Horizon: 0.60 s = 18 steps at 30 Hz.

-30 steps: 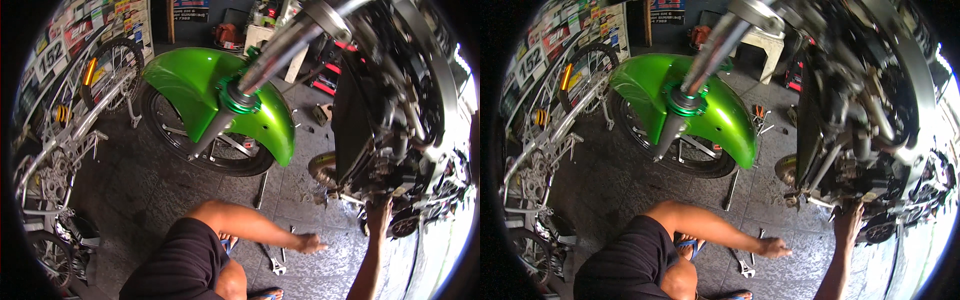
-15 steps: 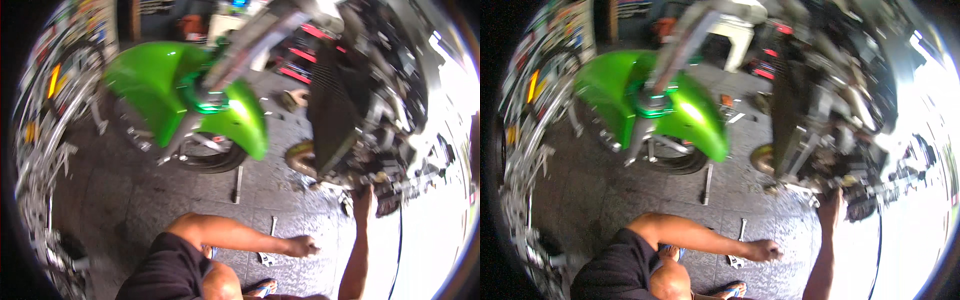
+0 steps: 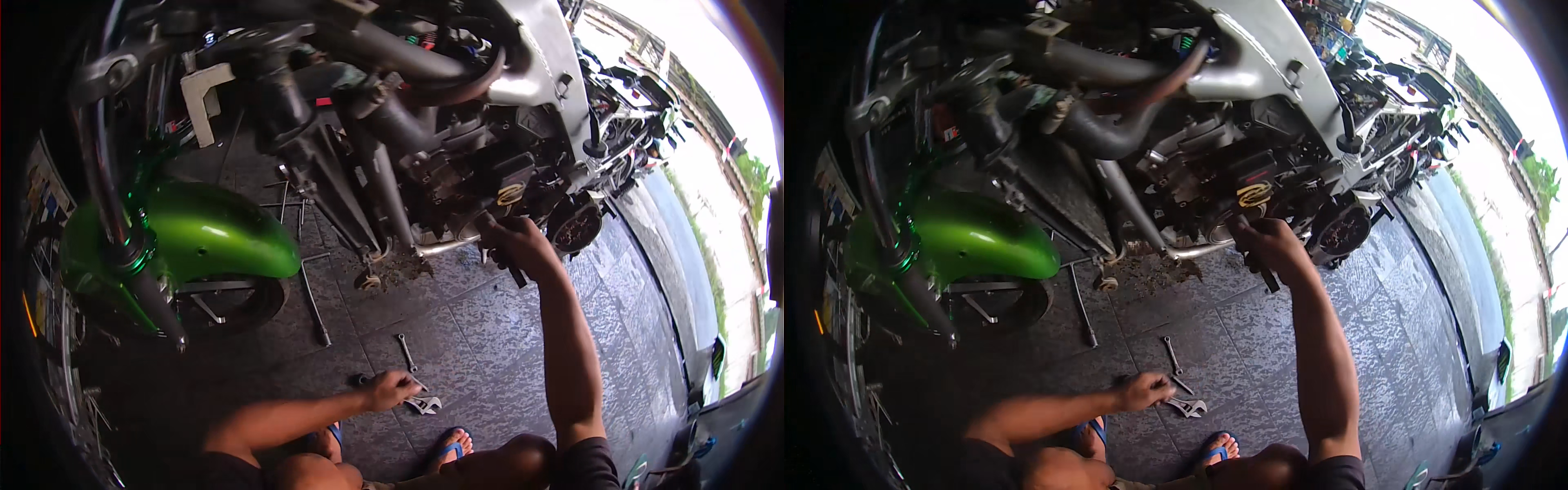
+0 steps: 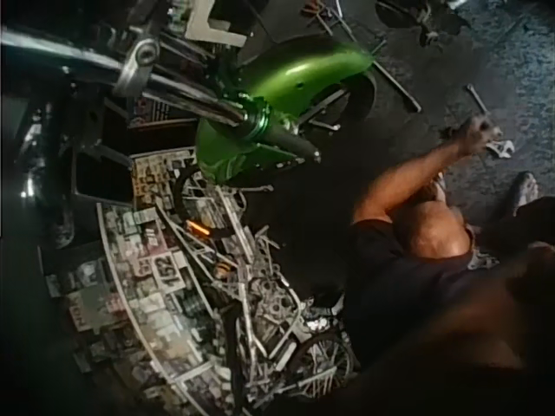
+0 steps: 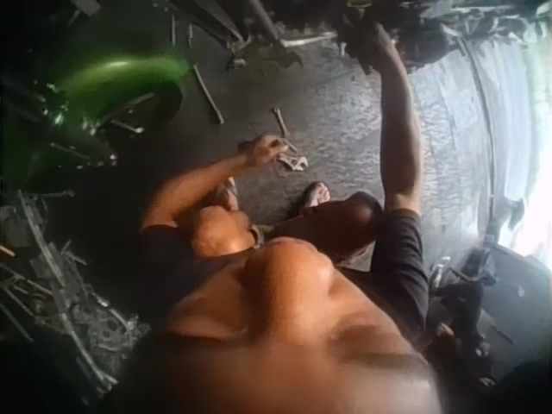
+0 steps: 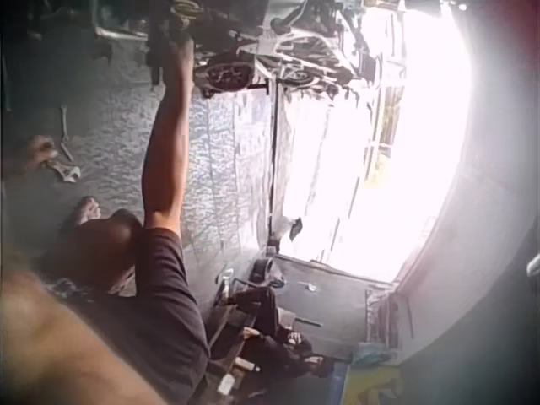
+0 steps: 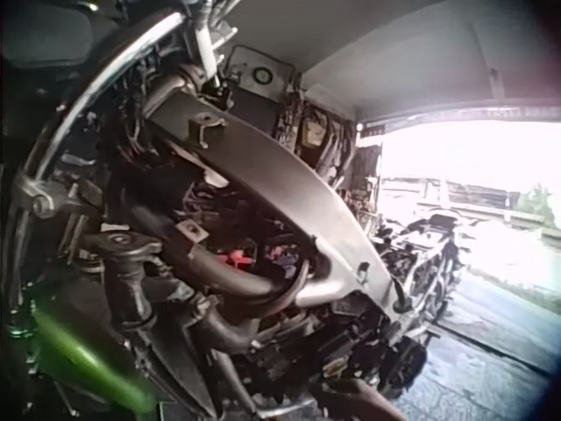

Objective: The person attaches a puller tool to the motorcycle engine flywheel, loosens and removes the flywheel using a wrench and a hammer, and then separates the tool from the removed flywheel by hand.

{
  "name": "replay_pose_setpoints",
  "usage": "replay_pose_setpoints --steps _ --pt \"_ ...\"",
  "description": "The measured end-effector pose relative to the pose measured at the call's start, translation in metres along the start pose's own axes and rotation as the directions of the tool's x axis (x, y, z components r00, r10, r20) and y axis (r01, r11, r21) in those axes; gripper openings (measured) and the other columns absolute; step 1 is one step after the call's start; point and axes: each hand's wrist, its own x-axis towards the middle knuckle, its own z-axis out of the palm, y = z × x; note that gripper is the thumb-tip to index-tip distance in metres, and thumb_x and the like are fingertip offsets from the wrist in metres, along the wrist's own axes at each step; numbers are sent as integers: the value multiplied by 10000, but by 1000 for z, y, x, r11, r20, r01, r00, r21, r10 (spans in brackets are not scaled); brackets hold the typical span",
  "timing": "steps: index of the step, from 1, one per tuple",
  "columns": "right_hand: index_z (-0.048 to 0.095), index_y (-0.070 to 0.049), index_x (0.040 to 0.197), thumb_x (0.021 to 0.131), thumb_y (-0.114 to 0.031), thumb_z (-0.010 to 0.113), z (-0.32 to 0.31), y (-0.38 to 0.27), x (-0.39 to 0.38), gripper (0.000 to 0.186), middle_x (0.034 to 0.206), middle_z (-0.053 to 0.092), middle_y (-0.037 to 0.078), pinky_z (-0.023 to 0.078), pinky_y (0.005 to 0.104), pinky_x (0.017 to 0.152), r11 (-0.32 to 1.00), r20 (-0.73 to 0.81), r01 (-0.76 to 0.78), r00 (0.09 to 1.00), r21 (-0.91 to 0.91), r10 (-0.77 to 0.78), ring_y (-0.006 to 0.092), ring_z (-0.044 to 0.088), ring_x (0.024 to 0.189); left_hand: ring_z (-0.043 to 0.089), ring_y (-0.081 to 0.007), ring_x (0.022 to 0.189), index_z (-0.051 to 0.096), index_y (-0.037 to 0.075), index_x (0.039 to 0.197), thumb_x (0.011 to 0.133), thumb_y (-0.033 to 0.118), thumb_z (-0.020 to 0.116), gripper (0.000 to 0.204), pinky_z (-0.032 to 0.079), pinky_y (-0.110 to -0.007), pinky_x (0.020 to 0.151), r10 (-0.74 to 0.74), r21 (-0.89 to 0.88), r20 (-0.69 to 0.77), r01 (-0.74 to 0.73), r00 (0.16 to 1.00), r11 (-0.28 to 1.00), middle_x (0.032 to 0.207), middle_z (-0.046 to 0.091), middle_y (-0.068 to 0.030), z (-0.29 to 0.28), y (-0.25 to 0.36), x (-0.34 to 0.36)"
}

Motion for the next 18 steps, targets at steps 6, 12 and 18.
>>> replay_pose_setpoints --steps 6,12,18 --pt "609 48 1042 940 -361 616 26 -8 -6 421 829 686 159 543 359 595 991 -62 -35 998 -126 27 230 678 669 665 -190 825 638 26 1004 944 373 612 353 510 -334 776 -173 414 -62 183 983 892 894 696 -95 9 -86 -79" --pt "591 13 980 835 -300 686 37 -11 1 358 841 663 217 543 484 688 638 -282 -34 915 -769 -290 388 676 792 683 -288 866 652 32 985 906 397 634 374 505 -406 825 -217 465 -14 198 976 863 890 705 -145 8 -110 -116" --pt "612 11 976 825 -242 690 43 -15 5 305 852 697 221 558 469 717 640 -238 31 913 -768 -331 395 690 815 530 -99 719 578 52 902 976 391 572 347 460 -272 697 254 103 -153 -240 955 965 803 567 -2 -29 48 -6"
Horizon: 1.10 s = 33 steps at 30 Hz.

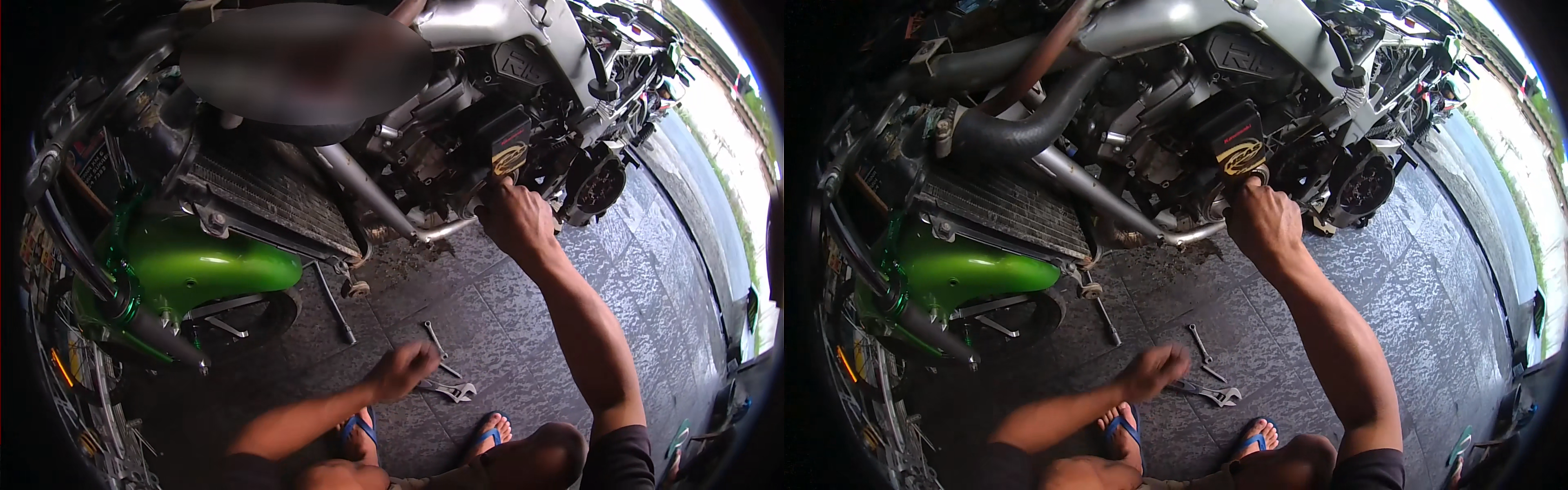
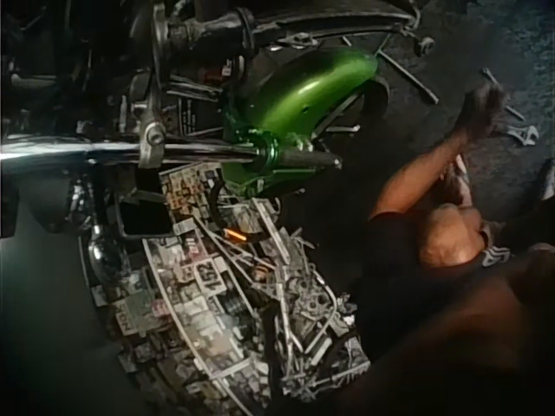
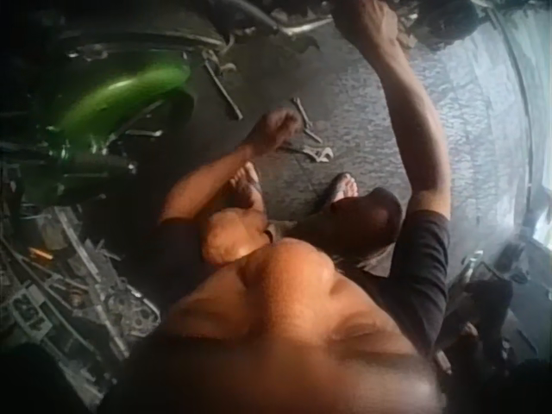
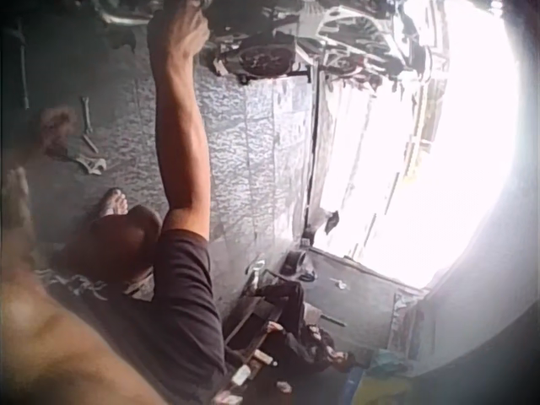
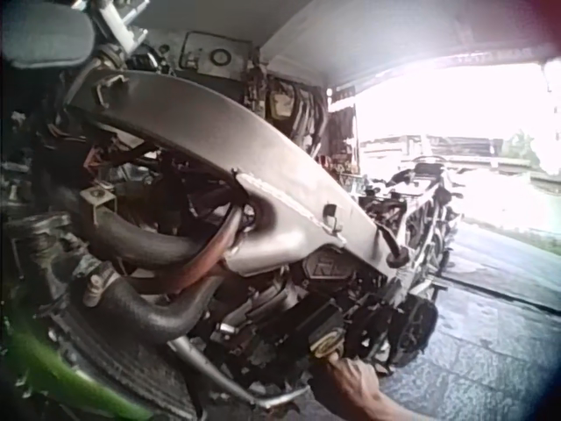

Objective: The person attaches a puller tool to the motorcycle engine flywheel, loosens and removes the flywheel using a wrench and a hammer, and then separates the tool from the removed flywheel by hand.

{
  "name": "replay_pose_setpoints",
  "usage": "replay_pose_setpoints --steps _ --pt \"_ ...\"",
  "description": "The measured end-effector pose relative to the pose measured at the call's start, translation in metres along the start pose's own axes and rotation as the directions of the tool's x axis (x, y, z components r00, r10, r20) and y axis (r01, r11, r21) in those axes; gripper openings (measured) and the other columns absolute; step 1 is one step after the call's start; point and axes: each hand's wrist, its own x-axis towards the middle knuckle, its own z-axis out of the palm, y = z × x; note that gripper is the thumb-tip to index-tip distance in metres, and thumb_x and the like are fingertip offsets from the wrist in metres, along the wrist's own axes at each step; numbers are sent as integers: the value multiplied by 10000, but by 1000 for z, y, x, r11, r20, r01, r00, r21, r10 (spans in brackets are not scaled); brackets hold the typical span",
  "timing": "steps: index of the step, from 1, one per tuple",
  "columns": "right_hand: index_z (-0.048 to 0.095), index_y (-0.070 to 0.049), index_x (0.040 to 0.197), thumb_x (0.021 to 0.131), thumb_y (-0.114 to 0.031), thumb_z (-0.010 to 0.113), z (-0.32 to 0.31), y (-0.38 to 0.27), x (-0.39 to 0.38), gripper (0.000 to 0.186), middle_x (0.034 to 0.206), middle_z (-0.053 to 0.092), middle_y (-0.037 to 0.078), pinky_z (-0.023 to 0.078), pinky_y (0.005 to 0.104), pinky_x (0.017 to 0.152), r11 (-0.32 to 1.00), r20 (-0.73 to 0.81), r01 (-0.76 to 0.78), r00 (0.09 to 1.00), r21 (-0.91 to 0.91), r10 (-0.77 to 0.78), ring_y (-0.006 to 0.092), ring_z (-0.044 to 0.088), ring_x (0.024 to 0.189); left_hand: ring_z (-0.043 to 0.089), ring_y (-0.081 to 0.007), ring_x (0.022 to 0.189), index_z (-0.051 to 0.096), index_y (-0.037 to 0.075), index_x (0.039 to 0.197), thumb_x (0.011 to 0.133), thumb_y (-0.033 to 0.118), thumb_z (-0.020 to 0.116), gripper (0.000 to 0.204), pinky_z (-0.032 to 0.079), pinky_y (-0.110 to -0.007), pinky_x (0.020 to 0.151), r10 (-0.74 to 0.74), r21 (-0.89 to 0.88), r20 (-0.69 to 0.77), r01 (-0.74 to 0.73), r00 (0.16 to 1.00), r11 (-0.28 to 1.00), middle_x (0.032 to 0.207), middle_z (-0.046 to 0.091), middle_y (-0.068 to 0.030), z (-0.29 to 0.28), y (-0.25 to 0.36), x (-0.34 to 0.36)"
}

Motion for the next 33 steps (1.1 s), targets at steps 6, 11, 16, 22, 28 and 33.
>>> replay_pose_setpoints --steps 6,11,16,22,28,33 --pt "615 40 975 847 -206 604 5 11 2 277 862 703 227 563 463 729 993 -36 -117 993 -23 116 379 705 843 585 -155 1050 545 74 1213 953 604 478 595 460 -319 928 -244 -632 -245 37 938 774 1167 592 -65 20 142 171" --pt "638 12 891 825 -192 605 9 3 8 216 797 694 206 558 463 651 996 -29 -83 996 -19 83 368 699 748 542 -183 1214 488 91 1356 1008 511 389 554 392 -372 1077 18 -844 -291 -266 957 465 1312 574 -54 4 154 195" --pt "676 -47 902 803 -162 600 3 16 9 170 827 698 184 552 463 639 999 -31 25 999 43 -24 365 696 746 449 -165 1294 431 132 1390 970 518 475 572 359 -377 1087 258 -794 -340 -423 904 437 1354 487 -36 9 142 205" --pt "686 -84 1042 781 -227 646 -3 26 19 301 914 694 202 556 461 732 971 215 -39 977 235 -12 373 686 876 472 -209 1302 426 108 1410 1009 525 370 581 373 -400 1098 167 -806 -402 -435 900 403 1400 496 -68 17 146 202" --pt "584 20 1085 830 -368 712 6 27 -5 482 903 678 249 530 458 747 945 116 -104 991 310 71 394 673 860 466 -212 1297 456 94 1384 1006 576 330 625 323 -414 1121 39 -898 -260 -257 965 357 1369 518 -74 17 125 192" --pt "581 38 1002 881 -375 656 -8 32 -90 437 862 675 246 519 496 669 900 -55 -212 966 380 251 405 673 760 517 -196 1191 561 33 1226 1021 476 377 521 356 -393 1061 91 -826 -89 -125 992 550 1251 586 -92 40 127 180"
